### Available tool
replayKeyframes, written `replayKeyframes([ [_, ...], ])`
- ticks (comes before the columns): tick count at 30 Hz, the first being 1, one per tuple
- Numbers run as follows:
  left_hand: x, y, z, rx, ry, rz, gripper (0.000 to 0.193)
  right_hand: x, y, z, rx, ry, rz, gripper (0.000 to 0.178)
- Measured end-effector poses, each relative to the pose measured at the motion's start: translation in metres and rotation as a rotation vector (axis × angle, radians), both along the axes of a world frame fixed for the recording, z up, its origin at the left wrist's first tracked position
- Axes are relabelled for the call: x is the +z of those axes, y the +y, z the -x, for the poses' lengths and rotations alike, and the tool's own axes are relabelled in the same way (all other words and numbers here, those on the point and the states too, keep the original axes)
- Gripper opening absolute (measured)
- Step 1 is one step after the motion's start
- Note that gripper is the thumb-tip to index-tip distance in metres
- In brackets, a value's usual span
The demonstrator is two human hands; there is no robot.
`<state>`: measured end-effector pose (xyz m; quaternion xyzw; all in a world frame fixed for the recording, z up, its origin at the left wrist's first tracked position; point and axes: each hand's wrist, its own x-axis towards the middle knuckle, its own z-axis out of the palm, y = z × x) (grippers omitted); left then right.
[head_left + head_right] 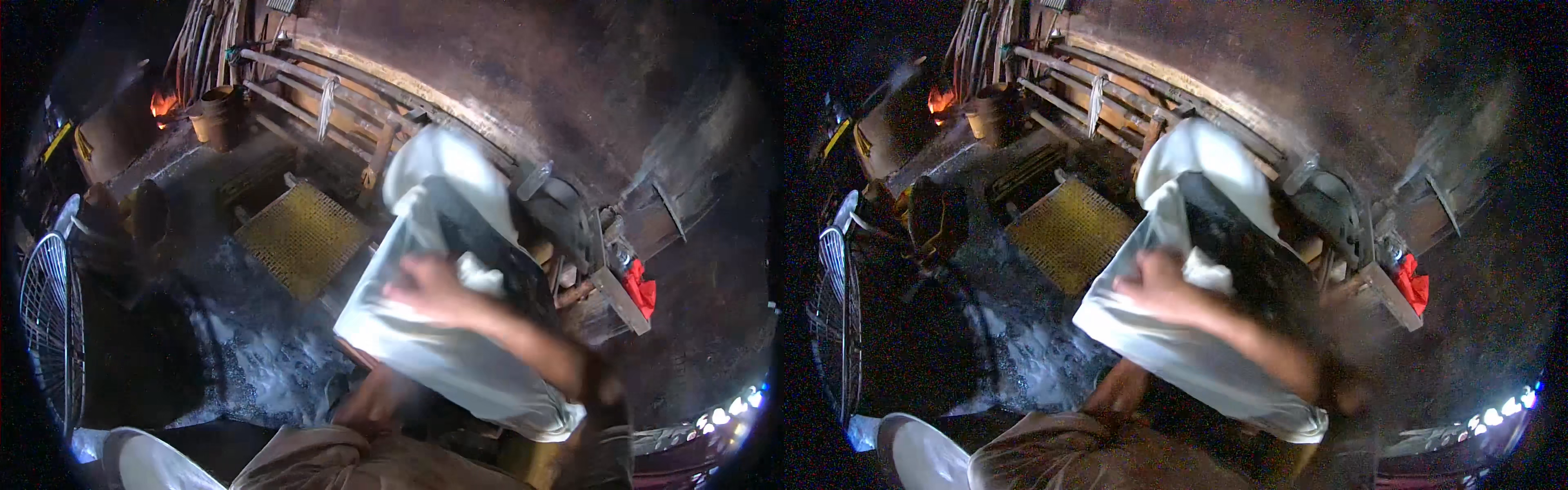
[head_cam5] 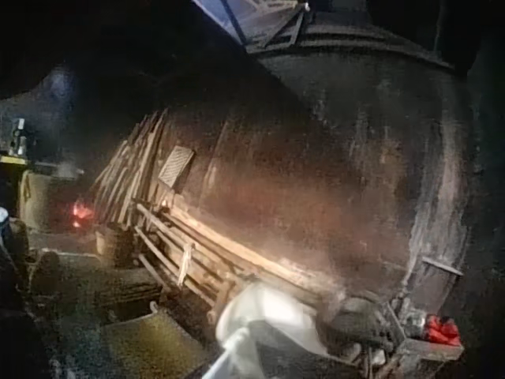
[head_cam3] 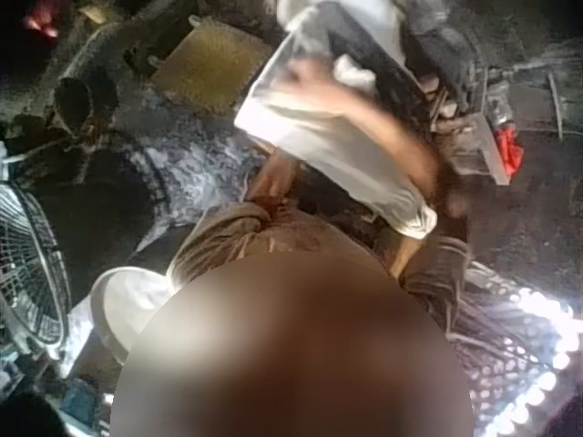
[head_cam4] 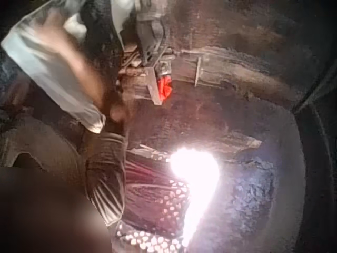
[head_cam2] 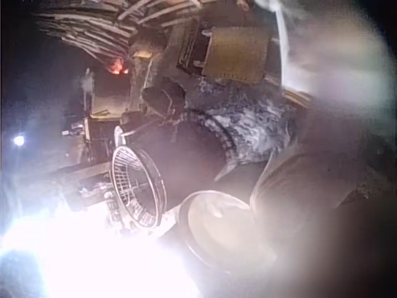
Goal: The person unmolds a block of tofu by flipping it with a wooden board, unwrapping the cloth, and carrying the tofu slab across the room. The person then scoops and stirs liquid in a large vat using a ladle before returning to remove the cloth from the mold.
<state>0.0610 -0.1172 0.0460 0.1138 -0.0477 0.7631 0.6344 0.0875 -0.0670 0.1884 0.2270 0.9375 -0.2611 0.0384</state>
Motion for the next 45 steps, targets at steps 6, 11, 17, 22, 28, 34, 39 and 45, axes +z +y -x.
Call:
replayKeyframes([
  [6, -0.174, -0.114, 0.026, -0.027, 0.184, 0.544, 0.053, -0.124, -0.069, -0.002, 0.163, -0.046, -0.059, 0.058],
  [11, -0.218, -0.167, 0.06, -0.163, 0.442, 0.747, 0.051, -0.142, -0.068, -0.029, 0.151, 0.247, 0.041, 0.051],
  [17, -0.204, -0.174, 0.111, -0.352, 0.852, 0.777, 0.049, -0.119, -0.036, -0.118, -0.189, 0.321, -0.023, 0.044],
  [22, -0.159, -0.148, 0.207, -0.083, 1.293, 0.817, 0.047, -0.146, -0.053, -0.269, -0.704, 0.342, -0.111, 0.046],
  [28, -0.056, -0.052, 0.12, 0.849, 2.059, 0.155, 0.054, -0.188, -0.109, -0.337, -0.567, 0.204, -0.492, 0.041],
  [34, -0.06, -0.098, 0.046, 0.451, 2.766, -0.088, 0.052, -0.255, -0.156, -0.308, -0.428, 0.225, -0.681, 0.015],
  [39, -0.073, -0.204, 0.17, 0.336, 2.858, 0.143, 0.017, -0.205, -0.193, -0.242, -0.113, 0.095, 0.059, 0.015],
  [45, -0.142, -0.235, 0.268, -0.128, 2.839, 0.816, 0.037, -0.229, -0.138, -0.26, -0.335, 0.604, 0.049, 0.012],
])
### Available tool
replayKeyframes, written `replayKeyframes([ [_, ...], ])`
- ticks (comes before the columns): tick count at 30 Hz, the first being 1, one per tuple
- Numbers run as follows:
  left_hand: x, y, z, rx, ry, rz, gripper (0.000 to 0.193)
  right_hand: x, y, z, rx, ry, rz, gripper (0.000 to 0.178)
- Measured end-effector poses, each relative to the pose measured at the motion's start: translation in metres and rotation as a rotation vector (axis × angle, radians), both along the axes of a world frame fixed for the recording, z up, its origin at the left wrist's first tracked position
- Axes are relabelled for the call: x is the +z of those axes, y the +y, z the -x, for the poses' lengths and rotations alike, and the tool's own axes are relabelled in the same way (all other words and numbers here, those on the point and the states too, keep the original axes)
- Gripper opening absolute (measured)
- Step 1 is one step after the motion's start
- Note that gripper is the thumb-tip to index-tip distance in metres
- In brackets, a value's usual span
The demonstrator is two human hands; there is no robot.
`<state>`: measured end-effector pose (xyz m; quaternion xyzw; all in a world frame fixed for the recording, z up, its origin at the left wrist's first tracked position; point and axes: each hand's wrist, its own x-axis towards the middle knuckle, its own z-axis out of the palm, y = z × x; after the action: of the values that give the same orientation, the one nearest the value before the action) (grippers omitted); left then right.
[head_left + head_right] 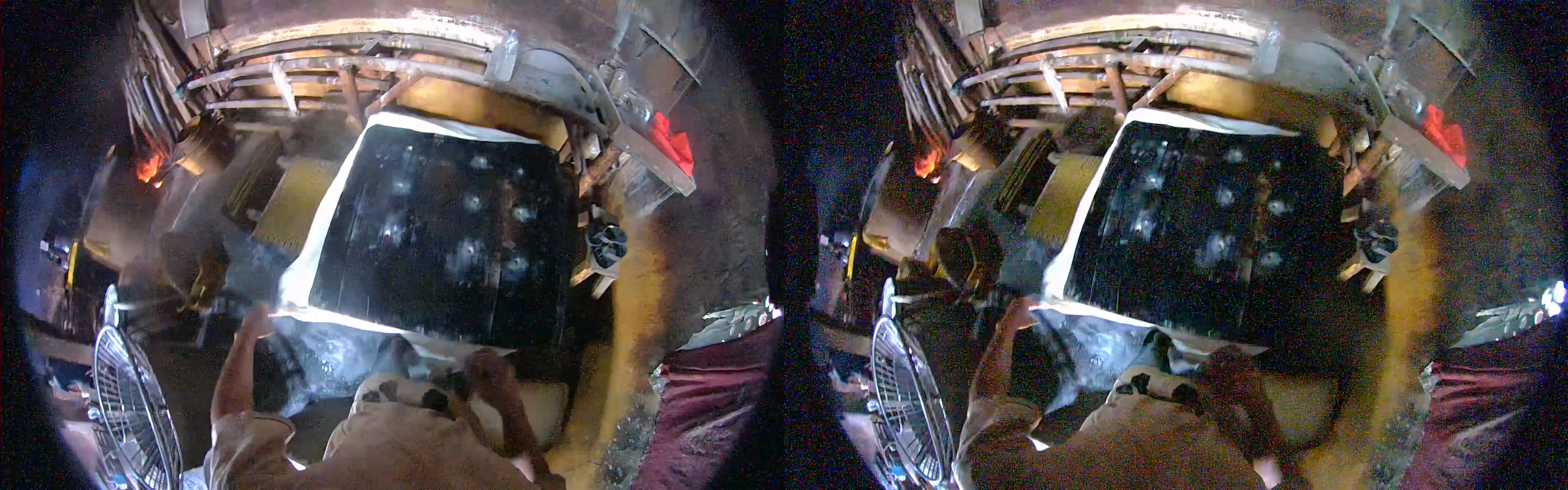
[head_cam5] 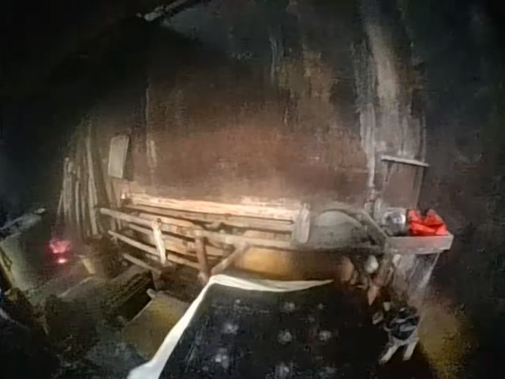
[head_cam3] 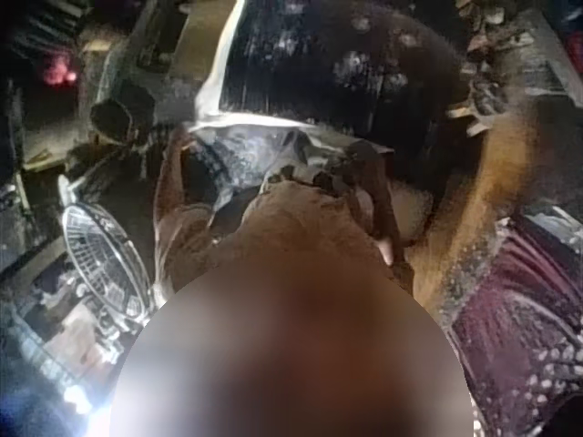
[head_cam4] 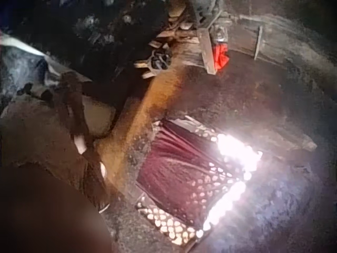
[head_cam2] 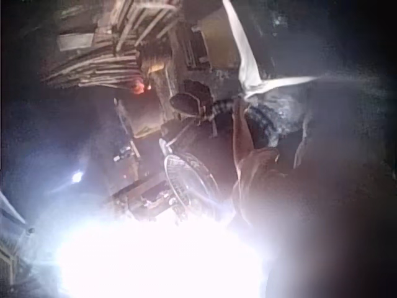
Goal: The person unmolds a block of tofu by flipping it with a wooden board, unwrapping the cloth, and carrying the tofu slab across the room. The person then scoops and stirs liquid in a large vat using a ladle before returning to remove the cloth from the mold.
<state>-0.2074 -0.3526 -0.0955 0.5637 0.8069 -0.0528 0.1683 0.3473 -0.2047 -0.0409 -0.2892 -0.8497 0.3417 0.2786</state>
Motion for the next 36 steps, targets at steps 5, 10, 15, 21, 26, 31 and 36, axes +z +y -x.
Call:
replayKeyframes([
  [5, -0.021, 0.164, -0.035, 0.377, -0.402, -0.685, 0.039, 0.032, 0.121, -0.004, -0.471, -0.078, -0.15, 0.023],
  [10, 0.072, 0.324, -0.112, -0.196, -0.317, -1.02, 0.036, 0.048, 0.266, 0.064, -0.602, -0.567, -0.28, 0.042],
  [15, 0.073, 0.428, -0.157, -0.42, -0.325, -1.004, 0.038, 0.059, 0.375, 0.152, -0.805, -0.843, 0.069, 0.054],
  [21, 0.076, 0.538, -0.133, -0.314, -0.192, -0.937, 0.044, 0.025, 0.451, 0.11, -0.643, -0.666, -0.093, 0.062],
  [26, 0.043, 0.52, -0.042, 0.031, -0.758, -0.694, 0.059, 0.013, 0.366, 0.03, -0.782, -0.573, -0.301, 0.055],
  [31, -0.005, 0.408, -0.067, 0.597, -1.553, -0.2, 0.057, -0.04, 0.239, -0.09, -1.069, -0.161, 0.18, 0.045],
  [36, 0.032, 0.294, -0.098, 0.775, -1.618, -0.224, 0.049, -0.066, 0.198, -0.107, -1.136, -0.087, 0.36, 0.045],
])
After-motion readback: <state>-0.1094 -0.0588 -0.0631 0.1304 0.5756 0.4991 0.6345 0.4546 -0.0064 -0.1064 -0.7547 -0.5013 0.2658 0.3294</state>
